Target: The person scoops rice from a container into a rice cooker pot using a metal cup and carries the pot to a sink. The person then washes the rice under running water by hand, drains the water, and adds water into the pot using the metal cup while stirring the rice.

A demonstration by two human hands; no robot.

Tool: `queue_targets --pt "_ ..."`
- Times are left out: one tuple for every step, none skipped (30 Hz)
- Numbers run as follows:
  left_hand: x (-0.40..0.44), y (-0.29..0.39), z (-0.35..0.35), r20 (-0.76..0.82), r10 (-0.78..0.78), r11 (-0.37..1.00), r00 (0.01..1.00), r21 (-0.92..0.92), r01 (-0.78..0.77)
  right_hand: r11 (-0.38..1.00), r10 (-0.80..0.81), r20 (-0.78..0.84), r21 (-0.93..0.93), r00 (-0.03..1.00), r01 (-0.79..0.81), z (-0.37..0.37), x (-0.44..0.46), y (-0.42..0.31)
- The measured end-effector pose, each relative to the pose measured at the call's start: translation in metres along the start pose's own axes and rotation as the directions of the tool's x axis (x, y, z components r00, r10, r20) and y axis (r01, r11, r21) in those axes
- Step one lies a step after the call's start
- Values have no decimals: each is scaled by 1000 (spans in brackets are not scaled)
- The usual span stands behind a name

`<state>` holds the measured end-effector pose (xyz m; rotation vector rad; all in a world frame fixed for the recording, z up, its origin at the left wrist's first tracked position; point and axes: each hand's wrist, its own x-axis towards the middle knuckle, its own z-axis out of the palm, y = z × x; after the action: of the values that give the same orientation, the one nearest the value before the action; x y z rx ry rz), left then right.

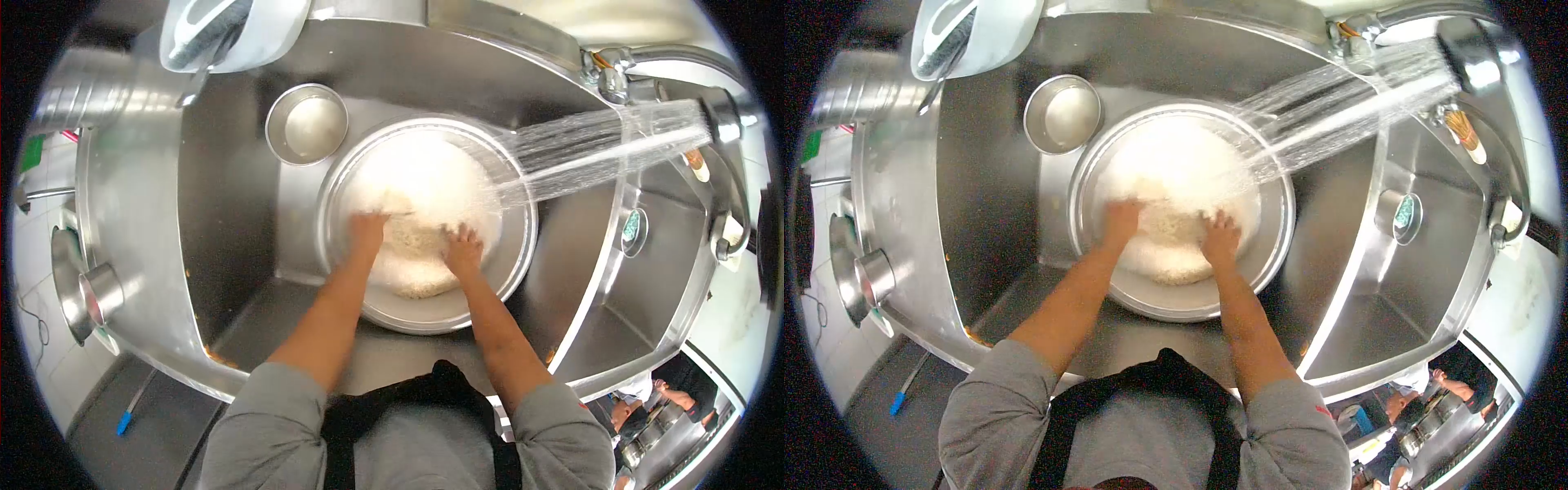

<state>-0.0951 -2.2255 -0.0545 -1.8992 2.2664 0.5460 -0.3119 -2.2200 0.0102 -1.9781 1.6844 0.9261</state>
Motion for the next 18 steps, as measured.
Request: queue_targets --pt "11 -1 1 169 -117 987 979 125 96 982 119 47 142 992 -124 -25 -4 1" --pt "31 -3 0 155 -116 987 981 125 97 971 120 81 200 990 -134 -34 4 3" --pt "57 -9 23 233 123 992 965 6 -128 968 62 99 235 993 -84 -35 20 7" --pt "69 -5 14 169 210 974 963 -126 -191 972 -31 78 235 996 12 -30 40 9" --pt "80 0 2 104 296 933 950 -247 -263 972 -161 -7 171 987 159 -14 67 12" --pt "87 21 -32 -65 197 902 978 -379 -207 954 -285 -127 55 950 293 -1 92 13" --pt "97 35 -46 -7 148 611 989 -786 -97 940 -313 -264 52 913 337 9 110 11" --pt "107 49 -59 66 139 160 988 -986 44 790 -110 -323 545 940 280 -3 109 3" --pt "111 68 -83 52 146 163 988 -986 28 405 91 -273 888 958 215 -17 106 -6" --pt "109 89 -118 205 51 -286 977 -935 211 -104 233 -129 982 964 156 -28 101 -15" --pt "104 102 -148 382 38 -685 923 -663 302 -591 276 65 798 959 116 -40 95 -22" --pt "98 107 -168 374 44 -682 926 -667 302 -916 211 247 388 946 103 -52 90 -26" --pt "90 109 -182 396 10 -666 918 -682 302 -954 143 162 284 977 92 -63 93 -25" --pt "81 110 -195 418 -25 -648 908 -698 304 -956 148 157 276 976 101 -73 95 -23" --pt "65 108 -205 328 -90 -572 940 -790 221 -988 -71 -125 145 990 -53 -73 105 -21" --pt "51 107 -214 322 -83 -563 943 -796 222 -970 -241 -421 64 875 -236 -86 101 -20" --pt "38 106 -224 275 -181 -237 944 -944 230 -972 -228 -430 55 874 -227 -99 97 -18" --pt "25 108 -230 193 -258 119 947 -966 230 -980 -171 -90 120 981 -159 -144 68 -21"
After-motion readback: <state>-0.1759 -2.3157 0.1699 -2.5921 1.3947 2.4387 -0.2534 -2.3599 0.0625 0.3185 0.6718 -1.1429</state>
